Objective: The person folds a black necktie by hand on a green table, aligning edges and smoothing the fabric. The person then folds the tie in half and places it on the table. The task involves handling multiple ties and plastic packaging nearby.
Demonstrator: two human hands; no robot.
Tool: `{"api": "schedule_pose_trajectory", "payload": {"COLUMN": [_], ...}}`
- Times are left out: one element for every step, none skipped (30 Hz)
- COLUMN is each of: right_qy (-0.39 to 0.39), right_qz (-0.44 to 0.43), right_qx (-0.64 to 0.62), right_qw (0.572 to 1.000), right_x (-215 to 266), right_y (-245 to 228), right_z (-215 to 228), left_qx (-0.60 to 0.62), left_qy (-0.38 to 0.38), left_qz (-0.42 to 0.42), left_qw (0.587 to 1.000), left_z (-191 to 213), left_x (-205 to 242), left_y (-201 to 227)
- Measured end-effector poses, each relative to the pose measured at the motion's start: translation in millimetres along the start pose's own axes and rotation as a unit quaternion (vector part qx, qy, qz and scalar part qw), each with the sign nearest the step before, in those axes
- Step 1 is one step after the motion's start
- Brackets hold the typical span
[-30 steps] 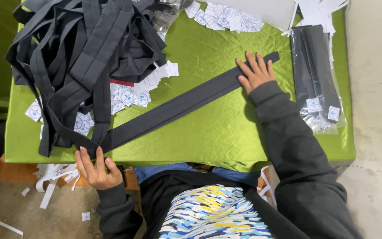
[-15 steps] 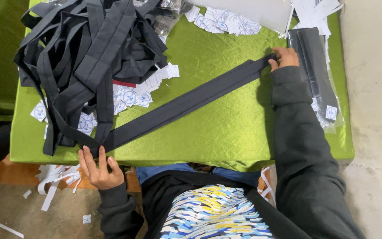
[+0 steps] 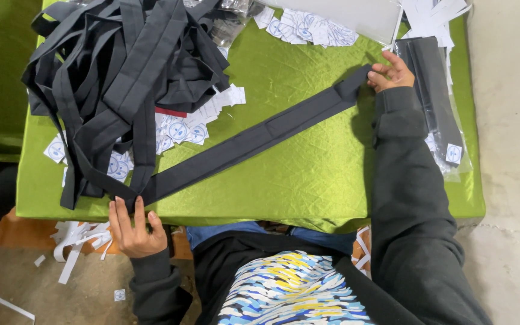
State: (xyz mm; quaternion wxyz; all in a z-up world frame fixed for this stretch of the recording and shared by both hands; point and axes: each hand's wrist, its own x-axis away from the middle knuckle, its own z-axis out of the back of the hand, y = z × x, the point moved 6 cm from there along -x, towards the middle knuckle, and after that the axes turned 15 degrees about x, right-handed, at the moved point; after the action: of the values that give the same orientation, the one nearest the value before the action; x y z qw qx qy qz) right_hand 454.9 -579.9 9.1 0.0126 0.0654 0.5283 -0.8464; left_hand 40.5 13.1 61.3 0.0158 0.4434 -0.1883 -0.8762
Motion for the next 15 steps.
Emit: {"api": "schedule_pose_trajectory", "payload": {"right_qy": [-0.003,-0.005,-0.006,0.001,0.009,0.008,0.031,0.055,0.055,0.082,0.109,0.109,0.117,0.126,0.125], "right_qz": [-0.01,-0.02,-0.021,-0.008,0.006,0.005,0.032,0.058,0.057,0.08,0.104,0.102,0.056,0.01,0.009], "right_qx": [-0.041,-0.082,-0.082,-0.049,-0.017,-0.017,0.039,0.095,0.095,0.147,0.198,0.198,0.175,0.152,0.154], "right_qw": [0.999,0.996,0.996,0.999,1.0,1.0,0.998,0.992,0.992,0.982,0.969,0.969,0.976,0.98,0.98], "right_x": [1.6,3.5,4.6,6.2,7.9,8.0,8.3,9.2,10.8,13.2,16.0,17.2,17.8,19.1,21.9], "right_y": [-1.8,-3.3,-5.7,-9.5,-13.4,-12.0,-14.1,-16.5,-16.5,-20.3,-24.2,-29.9,-30.4,-30.8,-34.8], "right_z": [-3.1,-5.6,-6.1,-5.1,-4.1,-5.4,-3.8,-1.7,-4.4,-4.7,-5.6,-8.5,-9.3,-9.7,-10.6], "left_qx": [-0.024,-0.048,-0.049,-0.064,-0.078,-0.079,-0.08,-0.08,-0.08,-0.071,-0.063,-0.062,-0.058,-0.054,-0.053], "left_qy": [-0.009,-0.019,-0.021,-0.028,-0.035,-0.036,-0.038,-0.041,-0.042,-0.041,-0.041,-0.042,-0.035,-0.029,-0.03], "left_qz": [-0.01,-0.019,-0.019,-0.025,-0.031,-0.031,-0.038,-0.045,-0.045,-0.05,-0.054,-0.054,-0.049,-0.045,-0.044], "left_qw": [1.0,0.998,0.998,0.997,0.996,0.996,0.995,0.995,0.995,0.995,0.996,0.996,0.996,0.997,0.997], "left_z": [1.7,3.2,3.9,3.9,3.8,5.3,6.6,7.3,6.7,6.3,5.9,4.6,4.5,4.2,3.2], "left_x": [-3.2,-6.1,-7.0,-7.9,-8.8,-11.9,-15.1,-18.5,-17.9,-17.5,-16.9,-12.3,-7.7,-2.7,-2.1], "left_y": [2.4,5.2,4.0,3.6,3.2,3.2,4.0,4.9,3.2,1.9,0.5,-3.0,-7.0,-10.7,-11.4]}}
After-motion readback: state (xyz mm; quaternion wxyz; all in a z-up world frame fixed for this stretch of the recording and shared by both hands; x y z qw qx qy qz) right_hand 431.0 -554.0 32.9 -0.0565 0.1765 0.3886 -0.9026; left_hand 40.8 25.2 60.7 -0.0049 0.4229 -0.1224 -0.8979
